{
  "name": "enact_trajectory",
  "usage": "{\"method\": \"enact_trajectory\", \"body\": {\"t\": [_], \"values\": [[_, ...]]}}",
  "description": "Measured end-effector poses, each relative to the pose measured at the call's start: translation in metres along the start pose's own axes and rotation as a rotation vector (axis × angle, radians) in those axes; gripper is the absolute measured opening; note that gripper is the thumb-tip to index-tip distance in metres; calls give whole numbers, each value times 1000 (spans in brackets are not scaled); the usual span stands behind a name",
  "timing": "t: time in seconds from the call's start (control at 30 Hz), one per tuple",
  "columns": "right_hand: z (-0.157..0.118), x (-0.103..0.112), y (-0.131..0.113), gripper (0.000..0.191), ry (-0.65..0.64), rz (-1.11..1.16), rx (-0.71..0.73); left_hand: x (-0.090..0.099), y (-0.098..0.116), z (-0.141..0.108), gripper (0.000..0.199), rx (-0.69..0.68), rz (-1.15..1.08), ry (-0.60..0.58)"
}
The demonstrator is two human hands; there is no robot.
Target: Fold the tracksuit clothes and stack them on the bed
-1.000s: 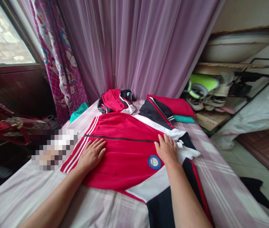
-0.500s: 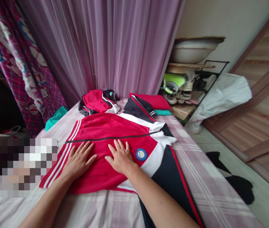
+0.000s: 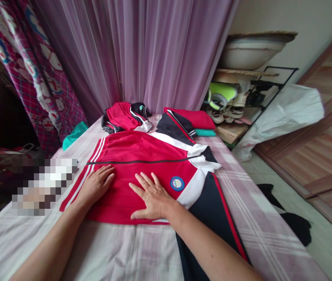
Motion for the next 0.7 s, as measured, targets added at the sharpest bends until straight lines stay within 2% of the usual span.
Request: {"method": "enact_trajectory", "body": {"t": [0.1, 0.17, 0.23, 0.33, 0.43, 0.53, 0.63, 0.7], "values": [[-3, 5, 6, 100, 10, -15, -24, -7, -1, -1, 51, 12, 47, -36], [-7, 10, 22, 87, 40, -49, -104, -10, 1, -2, 57, 18, 79, -47], [-13, 18, 47, 73, 86, -96, -219, -10, 4, -2, 60, 20, 93, -54], [-27, 33, 93, 65, 167, -169, -417, -2, 2, -2, 54, 51, 74, -13], [-47, 50, 137, 62, 236, -223, -589, 7, -11, -1, 50, 95, 30, 83], [-69, 68, 167, 60, 306, -263, -721, -2, -29, 0, 51, 122, 23, 73], [-84, 83, 174, 57, 395, -294, -801, -20, -43, 1, 53, 152, 56, -3], [-80, 86, 162, 57, 429, -308, -759, -25, -47, 1, 55, 165, 68, -12]]}}
Point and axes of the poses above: each hand's wrist, its own z-axis towards the middle knuckle, its own x-axis out of the back of the hand, y = z × x, the point moved 9 cm from there along z, towards the middle knuckle, and after that the axes turned 12 degrees about z, right-handed, at the moved point
